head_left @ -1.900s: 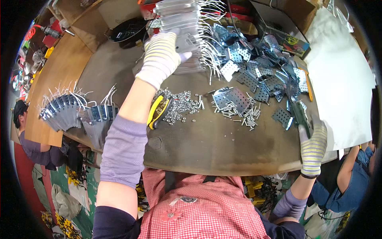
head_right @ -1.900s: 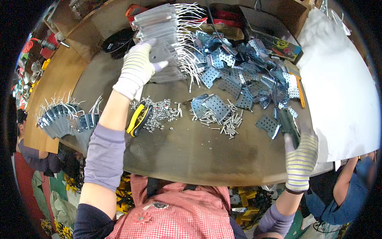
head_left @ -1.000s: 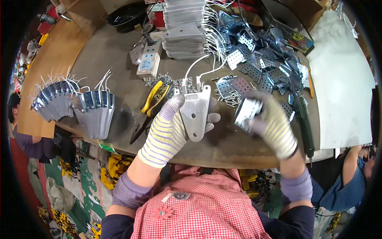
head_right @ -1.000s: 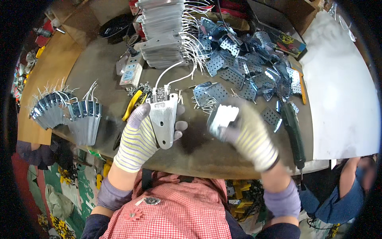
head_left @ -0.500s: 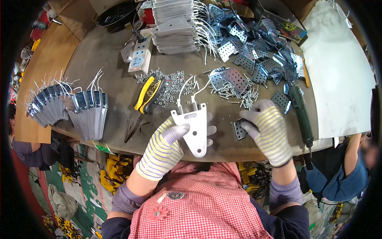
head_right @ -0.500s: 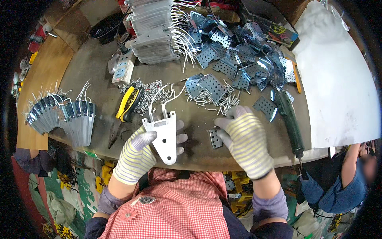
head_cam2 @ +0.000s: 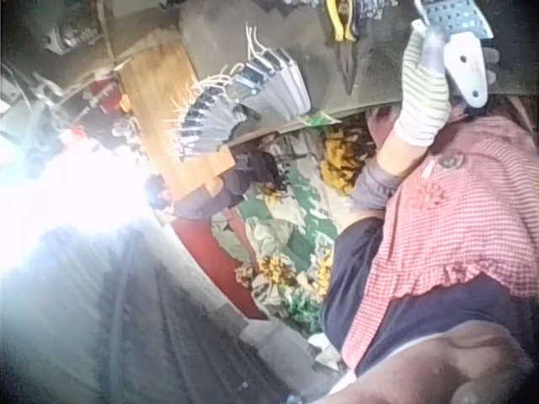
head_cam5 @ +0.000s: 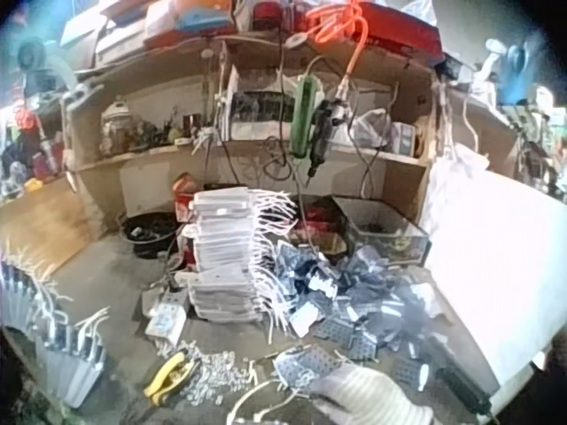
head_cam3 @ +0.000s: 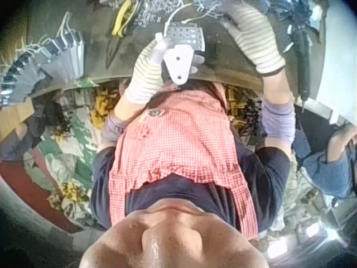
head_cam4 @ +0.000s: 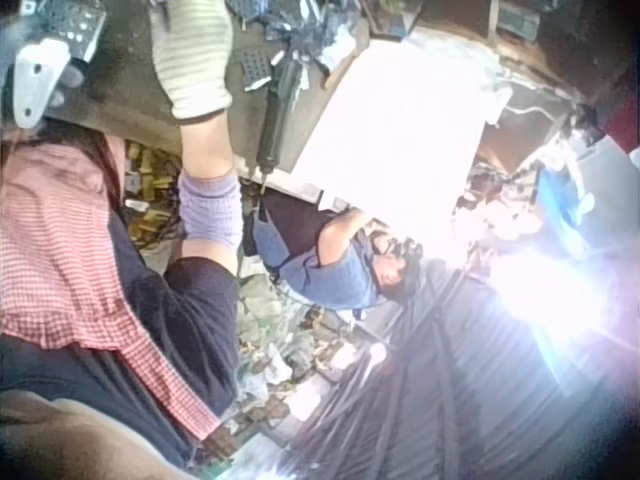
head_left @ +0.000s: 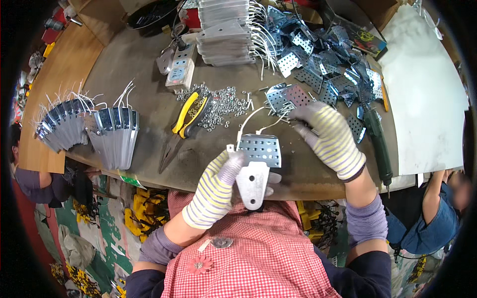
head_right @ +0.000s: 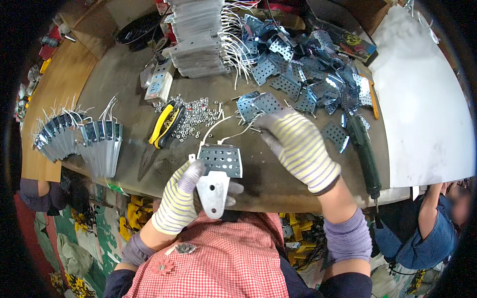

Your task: The person assembles metal bracket units by fitting perforated plates onto wired metal bases and fastening screws using an electric screwdriver and pliers.

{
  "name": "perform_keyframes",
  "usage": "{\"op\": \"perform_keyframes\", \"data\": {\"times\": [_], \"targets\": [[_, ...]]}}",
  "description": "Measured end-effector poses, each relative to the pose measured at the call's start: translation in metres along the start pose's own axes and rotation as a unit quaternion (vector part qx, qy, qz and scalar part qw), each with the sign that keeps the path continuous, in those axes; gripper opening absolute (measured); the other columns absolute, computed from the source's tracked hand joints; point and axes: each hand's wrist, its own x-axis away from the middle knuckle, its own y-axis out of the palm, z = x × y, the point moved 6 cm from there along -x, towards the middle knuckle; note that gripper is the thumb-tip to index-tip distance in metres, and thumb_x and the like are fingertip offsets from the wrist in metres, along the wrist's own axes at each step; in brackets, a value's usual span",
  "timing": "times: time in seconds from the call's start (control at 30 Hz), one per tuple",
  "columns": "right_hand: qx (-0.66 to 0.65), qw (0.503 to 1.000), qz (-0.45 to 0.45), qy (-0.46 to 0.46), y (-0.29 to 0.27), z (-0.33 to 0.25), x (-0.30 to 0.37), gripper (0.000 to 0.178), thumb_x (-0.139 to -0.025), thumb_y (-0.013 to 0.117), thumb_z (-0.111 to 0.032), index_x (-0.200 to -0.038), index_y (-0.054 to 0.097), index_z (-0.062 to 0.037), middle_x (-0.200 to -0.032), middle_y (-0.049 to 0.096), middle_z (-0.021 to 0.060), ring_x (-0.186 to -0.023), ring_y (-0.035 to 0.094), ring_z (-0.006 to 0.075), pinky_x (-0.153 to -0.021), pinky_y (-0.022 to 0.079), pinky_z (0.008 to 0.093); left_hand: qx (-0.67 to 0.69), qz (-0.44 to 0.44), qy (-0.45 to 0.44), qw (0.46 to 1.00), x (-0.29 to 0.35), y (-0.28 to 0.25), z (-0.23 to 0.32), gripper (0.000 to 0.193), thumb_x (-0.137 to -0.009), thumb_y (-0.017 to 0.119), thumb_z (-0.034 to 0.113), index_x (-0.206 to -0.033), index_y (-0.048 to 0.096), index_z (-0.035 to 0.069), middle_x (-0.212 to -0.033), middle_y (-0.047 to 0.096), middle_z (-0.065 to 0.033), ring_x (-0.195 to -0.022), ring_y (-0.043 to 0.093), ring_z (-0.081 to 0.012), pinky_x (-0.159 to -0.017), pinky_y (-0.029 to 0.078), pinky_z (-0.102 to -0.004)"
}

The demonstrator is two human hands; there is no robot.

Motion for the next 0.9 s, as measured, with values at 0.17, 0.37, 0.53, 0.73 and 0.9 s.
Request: {"op": "perform_keyframes", "data": {"times": [0.17, 0.37, 0.53, 0.73, 0.9], "targets": [[0.199, 0.971, -0.122, -0.053, 0.033, 0.012, 0.006, 0.021, -0.077, 0.059, -0.006, -0.098, 0.058, -0.0049, -0.078, 0.059, 0.0137, -0.077, 0.060, 0.0317, -0.069, 0.049, 0.0411, -0.011, -0.006, 0.021, 1.000, 0.002, -0.004, 0.008, 0.047, -0.097, 0.054, 0.034, -0.126, 0.050, -0.002, -0.108, 0.064, -0.0190, -0.093, 0.068, -0.0338, -0.073, 0.060, -0.0416], [0.204, 0.970, -0.063, -0.115, 0.034, 0.011, -0.011, 0.016, -0.080, 0.055, -0.008, -0.095, 0.058, -0.0060, -0.076, 0.060, 0.0121, -0.071, 0.061, 0.0280, -0.064, 0.050, 0.0387, -0.060, 0.028, 0.053, 0.996, 0.004, -0.008, 0.012, 0.047, -0.097, 0.054, 0.033, -0.126, 0.050, -0.003, -0.110, 0.064, -0.0198, -0.093, 0.068, -0.0334, -0.073, 0.059, -0.0407], [0.320, 0.930, -0.157, -0.092, 0.050, 0.004, -0.014, 0.017, -0.082, 0.055, -0.011, -0.097, 0.059, -0.0065, -0.077, 0.061, 0.0100, -0.075, 0.063, 0.0255, -0.066, 0.052, 0.0362, -0.008, 0.006, 0.066, 0.998, 0.003, -0.006, 0.013, 0.049, -0.097, 0.053, 0.035, -0.129, 0.049, -0.003, -0.113, 0.063, -0.0216, -0.093, 0.068, -0.0328, -0.074, 0.059, -0.0398], [0.374, 0.914, -0.150, -0.050, 0.051, 0.003, -0.017, 0.018, -0.079, 0.058, -0.011, -0.097, 0.060, -0.0077, -0.077, 0.062, 0.0093, -0.076, 0.063, 0.0252, -0.066, 0.052, 0.0367, -0.024, 0.020, 0.065, 0.997, 0.002, -0.006, 0.010, 0.048, -0.097, 0.054, 0.036, -0.127, 0.051, -0.002, -0.111, 0.064, -0.0218, -0.089, 0.069, -0.0317, -0.072, 0.059, -0.0377], [-0.001, 0.998, -0.013, 0.058, 0.016, -0.016, -0.004, 0.021, -0.074, 0.062, -0.002, -0.094, 0.063, -0.0091, -0.077, 0.062, 0.0064, -0.074, 0.062, 0.0161, -0.063, 0.049, 0.0290, -0.071, 0.075, 0.079, 0.992, 0.005, -0.012, 0.013, 0.040, -0.096, 0.057, 0.030, -0.118, 0.059, -0.003, -0.100, 0.069, -0.0179, -0.077, 0.071, -0.0294, -0.064, 0.060, -0.0344]]}}
